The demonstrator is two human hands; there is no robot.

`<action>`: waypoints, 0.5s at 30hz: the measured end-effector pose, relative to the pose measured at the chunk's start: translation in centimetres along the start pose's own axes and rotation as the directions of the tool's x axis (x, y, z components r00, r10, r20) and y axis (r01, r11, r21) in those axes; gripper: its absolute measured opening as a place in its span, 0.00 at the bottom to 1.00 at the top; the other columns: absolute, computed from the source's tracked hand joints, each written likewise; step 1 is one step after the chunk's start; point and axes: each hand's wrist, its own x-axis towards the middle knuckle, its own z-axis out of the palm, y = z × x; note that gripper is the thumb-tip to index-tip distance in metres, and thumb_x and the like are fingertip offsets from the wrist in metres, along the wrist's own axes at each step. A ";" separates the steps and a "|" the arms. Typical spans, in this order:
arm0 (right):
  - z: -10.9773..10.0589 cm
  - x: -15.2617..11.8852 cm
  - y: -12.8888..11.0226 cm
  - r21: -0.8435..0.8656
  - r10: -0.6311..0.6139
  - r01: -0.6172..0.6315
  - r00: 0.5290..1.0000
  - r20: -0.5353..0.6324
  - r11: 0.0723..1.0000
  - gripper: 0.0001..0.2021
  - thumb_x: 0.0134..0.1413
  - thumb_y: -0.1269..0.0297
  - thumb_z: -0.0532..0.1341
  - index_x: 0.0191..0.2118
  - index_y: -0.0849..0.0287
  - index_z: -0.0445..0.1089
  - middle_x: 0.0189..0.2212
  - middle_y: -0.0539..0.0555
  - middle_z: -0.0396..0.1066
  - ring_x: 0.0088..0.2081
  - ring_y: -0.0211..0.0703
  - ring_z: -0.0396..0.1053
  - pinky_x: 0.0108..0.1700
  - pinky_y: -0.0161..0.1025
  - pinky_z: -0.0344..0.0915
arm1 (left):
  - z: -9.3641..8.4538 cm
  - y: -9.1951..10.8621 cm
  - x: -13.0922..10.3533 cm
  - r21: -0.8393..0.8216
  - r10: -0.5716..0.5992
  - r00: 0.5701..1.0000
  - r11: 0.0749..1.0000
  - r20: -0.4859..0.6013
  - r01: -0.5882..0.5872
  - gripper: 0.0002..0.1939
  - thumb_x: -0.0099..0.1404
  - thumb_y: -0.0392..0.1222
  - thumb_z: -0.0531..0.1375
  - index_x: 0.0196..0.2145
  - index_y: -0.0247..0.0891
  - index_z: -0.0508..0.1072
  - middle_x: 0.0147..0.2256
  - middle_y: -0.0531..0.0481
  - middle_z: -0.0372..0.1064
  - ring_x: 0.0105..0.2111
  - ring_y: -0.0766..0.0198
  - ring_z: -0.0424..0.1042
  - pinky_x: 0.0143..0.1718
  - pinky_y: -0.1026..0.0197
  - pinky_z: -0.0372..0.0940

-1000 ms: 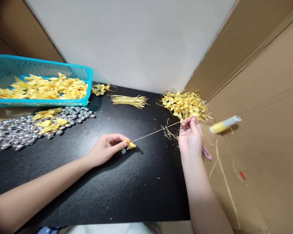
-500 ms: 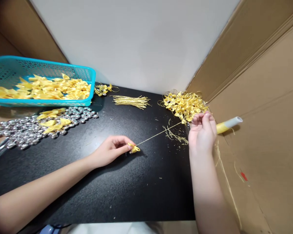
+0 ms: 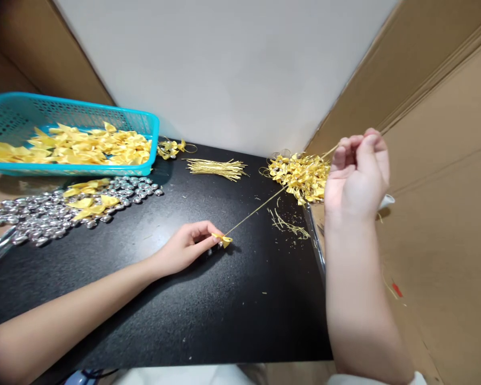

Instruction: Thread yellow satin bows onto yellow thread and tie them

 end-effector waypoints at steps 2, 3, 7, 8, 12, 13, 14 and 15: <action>0.7 0.0 0.5 -0.009 0.005 -0.005 1.000 0.018 1.000 0.17 0.65 0.76 0.49 0.26 0.61 0.67 0.21 0.44 0.66 0.24 0.24 0.68 0.30 0.21 0.65 | 0.0 0.1 0.0 -0.039 0.008 1.000 0.999 -0.018 -0.009 0.11 0.66 0.45 0.58 0.34 0.33 0.72 0.32 0.47 0.74 0.30 0.67 0.70 0.33 0.65 0.64; 1.1 0.0 0.9 -0.016 0.003 -0.002 1.000 0.023 1.000 0.16 0.65 0.76 0.49 0.27 0.61 0.66 0.21 0.44 0.66 0.24 0.24 0.69 0.30 0.22 0.66 | 0.0 0.2 0.0 -0.067 0.006 1.000 0.998 -0.023 -0.008 0.11 0.66 0.45 0.58 0.34 0.33 0.71 0.32 0.48 0.74 0.29 0.67 0.69 0.33 0.65 0.63; 2.0 -0.3 2.1 -0.026 -0.036 0.036 0.999 0.014 0.999 0.14 0.65 0.77 0.50 0.29 0.61 0.65 0.21 0.44 0.67 0.24 0.25 0.70 0.31 0.24 0.68 | 0.2 0.3 0.0 -0.203 -0.043 0.999 0.978 0.006 0.043 0.11 0.63 0.45 0.61 0.33 0.33 0.69 0.29 0.50 0.72 0.28 0.69 0.69 0.29 0.67 0.64; 2.2 -0.3 2.3 -0.023 -0.050 0.050 0.999 0.005 0.998 0.13 0.65 0.76 0.50 0.29 0.60 0.64 0.21 0.43 0.67 0.24 0.25 0.70 0.30 0.24 0.68 | 0.2 0.3 0.0 -0.236 -0.051 0.999 0.970 0.018 0.054 0.11 0.63 0.46 0.61 0.32 0.33 0.68 0.29 0.50 0.72 0.27 0.69 0.69 0.29 0.67 0.64; 2.5 0.2 3.1 -0.003 -0.082 0.082 0.995 -0.058 0.997 0.12 0.65 0.76 0.51 0.30 0.60 0.64 0.19 0.42 0.65 0.22 0.25 0.69 0.28 0.22 0.66 | 0.4 0.2 0.0 -0.322 -0.054 0.998 0.944 0.043 0.065 0.15 0.62 0.49 0.62 0.31 0.34 0.66 0.26 0.50 0.71 0.24 0.69 0.69 0.25 0.67 0.64; 2.5 0.4 3.3 0.003 -0.076 0.077 0.994 -0.081 0.997 0.12 0.65 0.76 0.51 0.29 0.60 0.64 0.19 0.42 0.65 0.22 0.25 0.69 0.28 0.22 0.65 | 0.4 0.2 0.1 -0.330 -0.060 0.997 0.941 0.044 0.071 0.15 0.62 0.49 0.62 0.32 0.34 0.66 0.25 0.51 0.71 0.23 0.70 0.68 0.24 0.67 0.64; 2.4 0.6 3.4 0.010 -0.069 0.071 0.992 -0.105 0.997 0.13 0.64 0.76 0.51 0.29 0.60 0.64 0.19 0.42 0.65 0.22 0.25 0.68 0.28 0.22 0.65 | 0.5 0.3 0.1 -0.334 -0.070 0.997 0.939 0.045 0.081 0.15 0.62 0.50 0.62 0.32 0.34 0.66 0.24 0.52 0.70 0.22 0.70 0.68 0.24 0.68 0.64; 2.3 0.9 3.5 0.015 -0.061 0.064 0.990 -0.130 0.998 0.13 0.64 0.76 0.50 0.28 0.61 0.64 0.19 0.43 0.65 0.22 0.24 0.68 0.28 0.21 0.65 | 0.5 0.3 0.1 -0.335 -0.079 0.996 0.938 0.043 0.088 0.15 0.62 0.50 0.62 0.32 0.34 0.66 0.23 0.52 0.69 0.22 0.70 0.68 0.23 0.68 0.64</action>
